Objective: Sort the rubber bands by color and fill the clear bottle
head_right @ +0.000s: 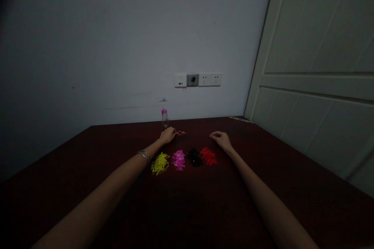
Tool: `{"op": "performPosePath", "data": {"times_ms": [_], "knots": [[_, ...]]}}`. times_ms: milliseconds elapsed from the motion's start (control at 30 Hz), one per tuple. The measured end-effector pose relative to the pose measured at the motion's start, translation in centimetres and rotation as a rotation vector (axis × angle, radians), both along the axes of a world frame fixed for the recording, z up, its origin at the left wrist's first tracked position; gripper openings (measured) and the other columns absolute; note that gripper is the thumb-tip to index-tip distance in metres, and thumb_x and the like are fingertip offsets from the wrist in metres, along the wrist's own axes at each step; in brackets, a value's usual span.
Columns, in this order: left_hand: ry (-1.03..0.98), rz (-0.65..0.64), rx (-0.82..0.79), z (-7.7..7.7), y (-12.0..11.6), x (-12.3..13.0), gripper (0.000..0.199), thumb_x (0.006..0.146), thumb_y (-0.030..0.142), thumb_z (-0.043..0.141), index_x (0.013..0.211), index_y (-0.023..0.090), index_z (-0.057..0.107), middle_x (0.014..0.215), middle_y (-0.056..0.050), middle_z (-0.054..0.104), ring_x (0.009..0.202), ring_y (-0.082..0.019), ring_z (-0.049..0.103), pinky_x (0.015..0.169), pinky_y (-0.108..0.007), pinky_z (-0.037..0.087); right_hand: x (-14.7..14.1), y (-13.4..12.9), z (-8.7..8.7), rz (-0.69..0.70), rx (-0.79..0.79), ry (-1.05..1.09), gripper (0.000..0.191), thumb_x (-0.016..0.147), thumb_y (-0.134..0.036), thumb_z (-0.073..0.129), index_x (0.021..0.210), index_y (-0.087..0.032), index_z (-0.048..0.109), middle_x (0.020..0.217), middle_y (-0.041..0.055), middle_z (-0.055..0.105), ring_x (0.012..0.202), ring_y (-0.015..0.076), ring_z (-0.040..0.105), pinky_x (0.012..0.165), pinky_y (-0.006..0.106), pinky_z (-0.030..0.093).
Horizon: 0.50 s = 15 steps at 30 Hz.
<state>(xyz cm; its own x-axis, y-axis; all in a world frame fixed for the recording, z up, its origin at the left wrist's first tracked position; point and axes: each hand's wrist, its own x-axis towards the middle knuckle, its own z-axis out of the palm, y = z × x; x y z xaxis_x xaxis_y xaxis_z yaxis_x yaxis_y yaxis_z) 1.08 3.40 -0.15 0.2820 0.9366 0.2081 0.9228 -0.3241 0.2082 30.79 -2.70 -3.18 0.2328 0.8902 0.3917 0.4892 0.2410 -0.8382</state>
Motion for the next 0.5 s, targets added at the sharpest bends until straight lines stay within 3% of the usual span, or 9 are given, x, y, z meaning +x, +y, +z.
{"op": "performPosePath", "data": {"times_ms": [233,400,500], "knots": [[-0.068,0.009,-0.002,-0.3,0.1,0.0,0.028,0.087,0.029,0.037,0.098,0.017,0.059,0.107,-0.010,0.058,0.096,-0.020,0.056,0.080,-0.028,0.043,0.0,0.0,0.0,0.000,0.004,0.000,0.024,0.056,-0.039,0.065,0.065,-0.016,0.068,0.069,0.0057,0.068,0.068,0.0199,0.061,0.065,0.030,0.045],[-0.388,-0.012,-0.067,-0.5,0.9,0.1,0.020,0.080,0.021,0.047,0.083,0.013,0.065,0.089,-0.008,0.064,0.081,-0.014,0.058,0.074,-0.025,0.043,0.2,0.0,-0.1,0.011,-0.007,-0.024,0.026,0.056,-0.039,0.063,0.067,-0.016,0.068,0.069,0.0056,0.068,0.069,0.0198,0.060,0.065,0.029,0.045],[-0.593,-0.035,-0.175,-0.1,0.5,-0.1,0.019,0.077,0.024,0.052,0.078,0.011,0.066,0.065,-0.003,0.060,0.061,-0.011,0.054,0.059,-0.021,0.043,0.2,0.1,-0.2,0.022,-0.008,-0.045,0.025,0.057,-0.039,0.063,0.067,-0.016,0.068,0.070,0.0054,0.068,0.069,0.0198,0.061,0.066,0.029,0.045]]}}
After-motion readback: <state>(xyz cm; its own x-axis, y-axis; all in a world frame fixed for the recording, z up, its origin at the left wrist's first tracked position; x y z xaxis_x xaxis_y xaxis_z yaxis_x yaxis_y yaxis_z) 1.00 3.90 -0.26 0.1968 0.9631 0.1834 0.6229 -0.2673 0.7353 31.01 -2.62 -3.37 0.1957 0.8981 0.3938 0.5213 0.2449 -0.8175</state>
